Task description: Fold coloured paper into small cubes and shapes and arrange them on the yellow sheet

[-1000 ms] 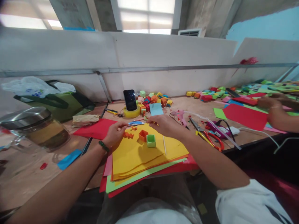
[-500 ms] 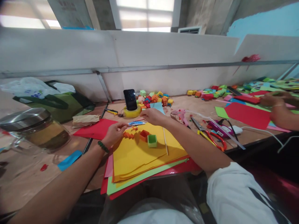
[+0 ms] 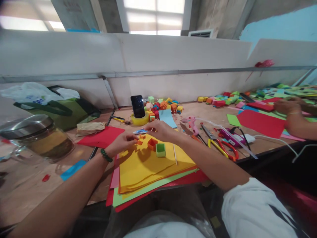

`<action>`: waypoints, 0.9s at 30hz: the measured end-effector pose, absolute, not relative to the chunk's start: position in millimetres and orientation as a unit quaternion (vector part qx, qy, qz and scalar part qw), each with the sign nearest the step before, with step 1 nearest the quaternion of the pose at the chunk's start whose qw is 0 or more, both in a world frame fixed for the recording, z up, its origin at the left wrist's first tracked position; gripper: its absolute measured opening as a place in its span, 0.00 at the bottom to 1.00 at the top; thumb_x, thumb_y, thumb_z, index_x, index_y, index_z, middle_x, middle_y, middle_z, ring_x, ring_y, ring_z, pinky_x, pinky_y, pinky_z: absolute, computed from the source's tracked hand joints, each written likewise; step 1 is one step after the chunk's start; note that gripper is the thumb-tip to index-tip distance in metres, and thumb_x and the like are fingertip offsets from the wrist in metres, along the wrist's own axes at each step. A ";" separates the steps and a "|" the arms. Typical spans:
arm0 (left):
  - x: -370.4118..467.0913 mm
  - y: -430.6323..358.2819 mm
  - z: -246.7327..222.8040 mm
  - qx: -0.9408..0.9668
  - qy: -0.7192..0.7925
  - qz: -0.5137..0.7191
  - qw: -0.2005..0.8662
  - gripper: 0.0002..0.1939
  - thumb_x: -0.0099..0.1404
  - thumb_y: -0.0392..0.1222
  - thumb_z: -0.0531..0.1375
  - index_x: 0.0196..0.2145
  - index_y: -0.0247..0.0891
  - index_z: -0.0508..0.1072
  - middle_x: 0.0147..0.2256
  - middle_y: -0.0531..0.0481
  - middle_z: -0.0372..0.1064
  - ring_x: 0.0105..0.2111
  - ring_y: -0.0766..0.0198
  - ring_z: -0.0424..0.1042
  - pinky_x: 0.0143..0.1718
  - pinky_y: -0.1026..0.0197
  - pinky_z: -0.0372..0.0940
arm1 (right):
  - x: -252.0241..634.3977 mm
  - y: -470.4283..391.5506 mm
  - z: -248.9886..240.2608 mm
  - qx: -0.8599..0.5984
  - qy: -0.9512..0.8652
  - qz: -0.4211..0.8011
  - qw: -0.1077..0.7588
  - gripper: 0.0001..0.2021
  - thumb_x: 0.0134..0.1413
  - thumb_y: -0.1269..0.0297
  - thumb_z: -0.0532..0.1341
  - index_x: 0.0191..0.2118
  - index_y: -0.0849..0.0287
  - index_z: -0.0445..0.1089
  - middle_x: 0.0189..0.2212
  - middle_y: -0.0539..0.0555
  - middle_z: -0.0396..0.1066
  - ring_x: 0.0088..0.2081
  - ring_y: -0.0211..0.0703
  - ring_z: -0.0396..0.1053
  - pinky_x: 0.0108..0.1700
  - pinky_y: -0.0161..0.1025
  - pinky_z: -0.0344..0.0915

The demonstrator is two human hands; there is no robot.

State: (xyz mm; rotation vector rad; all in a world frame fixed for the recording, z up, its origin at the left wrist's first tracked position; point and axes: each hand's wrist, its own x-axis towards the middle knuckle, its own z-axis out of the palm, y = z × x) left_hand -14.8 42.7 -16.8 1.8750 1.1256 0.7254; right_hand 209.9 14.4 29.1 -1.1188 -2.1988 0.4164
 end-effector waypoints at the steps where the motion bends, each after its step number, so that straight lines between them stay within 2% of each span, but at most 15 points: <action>1: -13.3 39.6 -13.1 0.728 0.433 0.297 0.441 0.13 0.46 0.47 0.66 0.27 0.35 0.77 0.22 0.52 0.70 0.23 0.67 0.65 0.24 0.66 0.58 | 207.3 10.0 30.3 -0.416 -0.832 0.168 0.327 0.07 0.52 0.70 0.60 0.36 0.60 0.75 0.31 0.52 0.74 0.31 0.37 0.69 0.32 0.32 0.62; 4: -7.1 27.2 -1.4 0.675 0.380 0.343 0.531 0.13 0.47 0.44 0.66 0.30 0.35 0.77 0.27 0.50 0.71 0.26 0.67 0.65 0.28 0.65 0.60 | 197.6 -3.0 30.7 -0.375 -0.835 0.194 0.353 0.07 0.51 0.69 0.62 0.37 0.58 0.75 0.34 0.52 0.74 0.33 0.37 0.69 0.34 0.32 0.65; 8: 3.6 9.0 10.1 0.647 0.325 0.367 0.584 0.11 0.46 0.41 0.66 0.30 0.36 0.77 0.28 0.52 0.70 0.26 0.69 0.63 0.28 0.66 0.59 | 185.9 -14.3 24.6 -0.369 -0.812 0.214 0.399 0.04 0.52 0.70 0.60 0.30 0.60 0.73 0.27 0.50 0.72 0.29 0.35 0.67 0.32 0.32 0.64; 12: 9.7 -1.6 16.1 0.612 0.303 0.375 0.627 0.11 0.43 0.37 0.67 0.29 0.36 0.76 0.28 0.52 0.71 0.28 0.67 0.65 0.32 0.64 0.60 | 184.3 -18.2 18.1 -0.400 -0.757 0.280 0.435 0.04 0.50 0.69 0.62 0.34 0.60 0.70 0.24 0.47 0.70 0.25 0.33 0.65 0.28 0.31 0.61; 14: 10.4 -2.9 15.8 0.605 0.312 0.373 0.631 0.11 0.43 0.38 0.68 0.28 0.36 0.76 0.28 0.52 0.71 0.28 0.67 0.66 0.34 0.63 0.61 | 186.8 -19.4 14.6 -0.410 -0.736 0.304 0.445 0.07 0.47 0.68 0.63 0.35 0.60 0.69 0.23 0.46 0.68 0.23 0.32 0.64 0.27 0.30 0.61; 17: 11.2 -1.1 10.1 0.615 0.311 0.357 0.630 0.11 0.46 0.41 0.70 0.28 0.36 0.76 0.28 0.52 0.71 0.30 0.66 0.67 0.36 0.63 0.62 | 190.9 -21.8 8.4 -0.419 -0.712 0.329 0.457 0.06 0.46 0.67 0.63 0.33 0.60 0.68 0.22 0.46 0.68 0.23 0.33 0.64 0.26 0.31 0.60; 21: 15.3 2.2 -2.1 0.629 0.267 0.361 0.634 0.15 0.47 0.40 0.71 0.34 0.37 0.76 0.34 0.50 0.73 0.35 0.63 0.70 0.40 0.62 0.64 | 193.3 -24.0 1.4 -0.412 -0.676 0.352 0.499 0.05 0.48 0.64 0.63 0.30 0.60 0.67 0.23 0.47 0.68 0.25 0.33 0.66 0.28 0.31 0.63; 24: 19.3 1.2 -8.5 0.636 0.252 0.385 0.619 0.13 0.51 0.41 0.69 0.35 0.38 0.75 0.34 0.51 0.72 0.35 0.64 0.70 0.39 0.63 0.64 | 194.2 -25.1 -3.3 -0.400 -0.669 0.364 0.509 0.07 0.49 0.62 0.62 0.31 0.59 0.66 0.24 0.48 0.69 0.26 0.35 0.68 0.29 0.32 0.65; 27: 21.5 -1.5 -9.0 0.632 0.265 0.399 0.609 0.12 0.52 0.42 0.68 0.34 0.37 0.75 0.33 0.51 0.72 0.32 0.66 0.69 0.37 0.64 0.64 | 203.4 -28.0 -8.4 -0.403 -0.706 0.329 0.480 0.09 0.53 0.59 0.61 0.36 0.59 0.67 0.29 0.50 0.72 0.29 0.36 0.70 0.32 0.34 0.67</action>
